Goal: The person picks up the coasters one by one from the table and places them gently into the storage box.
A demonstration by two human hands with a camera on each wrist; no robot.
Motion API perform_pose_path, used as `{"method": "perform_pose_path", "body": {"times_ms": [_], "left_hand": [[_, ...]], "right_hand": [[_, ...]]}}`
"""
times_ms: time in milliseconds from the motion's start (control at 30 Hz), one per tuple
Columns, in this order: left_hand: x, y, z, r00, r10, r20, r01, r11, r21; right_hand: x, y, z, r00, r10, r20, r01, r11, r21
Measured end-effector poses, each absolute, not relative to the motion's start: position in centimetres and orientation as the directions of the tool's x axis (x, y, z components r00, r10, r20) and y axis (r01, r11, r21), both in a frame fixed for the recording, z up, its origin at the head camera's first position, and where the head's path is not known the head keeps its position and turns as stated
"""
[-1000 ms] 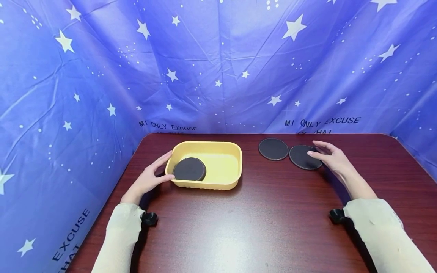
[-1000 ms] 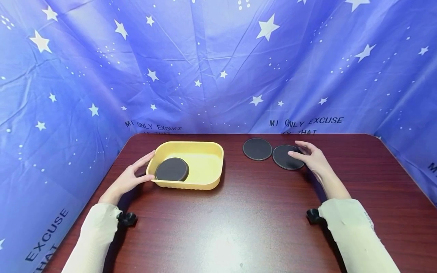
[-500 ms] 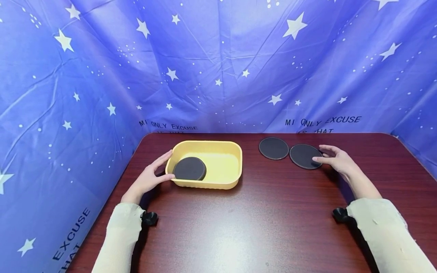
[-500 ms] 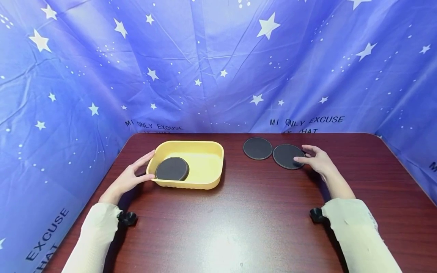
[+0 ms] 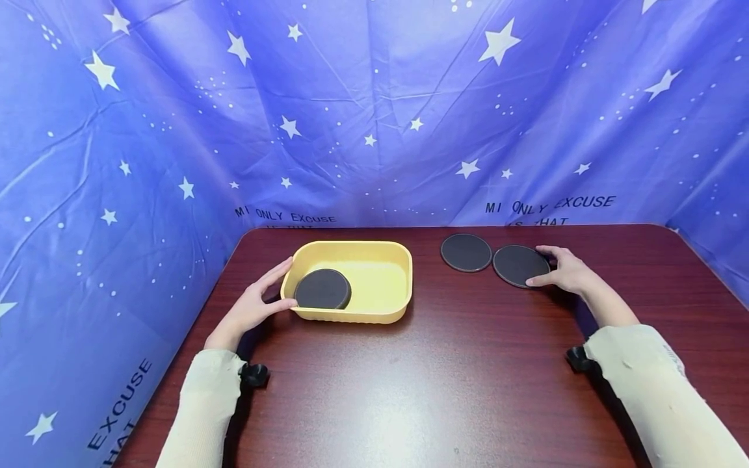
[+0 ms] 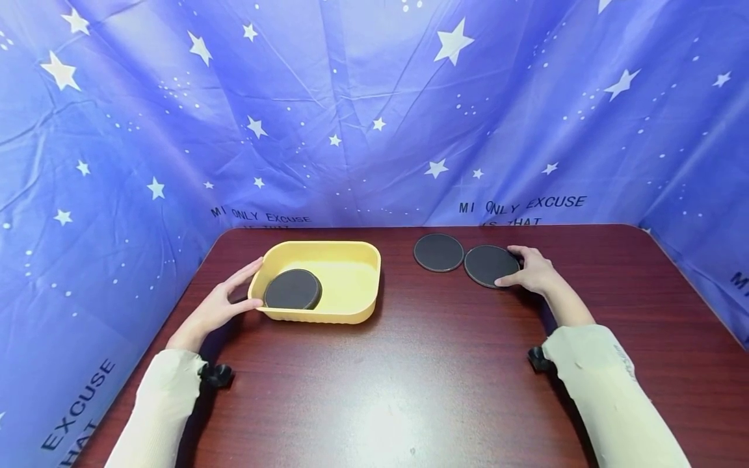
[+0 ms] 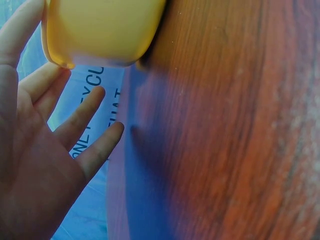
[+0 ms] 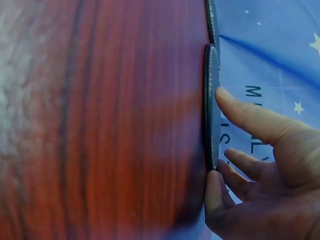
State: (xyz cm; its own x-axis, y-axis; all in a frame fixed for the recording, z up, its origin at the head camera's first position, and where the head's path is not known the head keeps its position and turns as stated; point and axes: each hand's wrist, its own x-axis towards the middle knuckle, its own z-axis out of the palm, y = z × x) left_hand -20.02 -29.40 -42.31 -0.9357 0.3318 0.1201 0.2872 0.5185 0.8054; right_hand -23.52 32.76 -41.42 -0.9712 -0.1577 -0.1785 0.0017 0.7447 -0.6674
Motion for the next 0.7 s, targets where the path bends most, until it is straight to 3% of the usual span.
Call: {"method": "perform_pose_path", "body": {"times_ms": [133, 700], "left_hand": [[-19.98, -29.44, -42.27, -0.935, 0.332, 0.121, 0.287, 0.516, 0.807], [-19.82, -29.45, -42.32, -0.935, 0.332, 0.126, 0.289, 0.506, 0.812]], "right_hand": [[-23.71, 32.5, -41.54, -0.982, -0.127, -0.139, -0.014, 0.787, -0.617], [-23.21, 32.64, -41.7, -0.991, -0.127, -0.049, -0.069, 0.776, -0.627]]}}
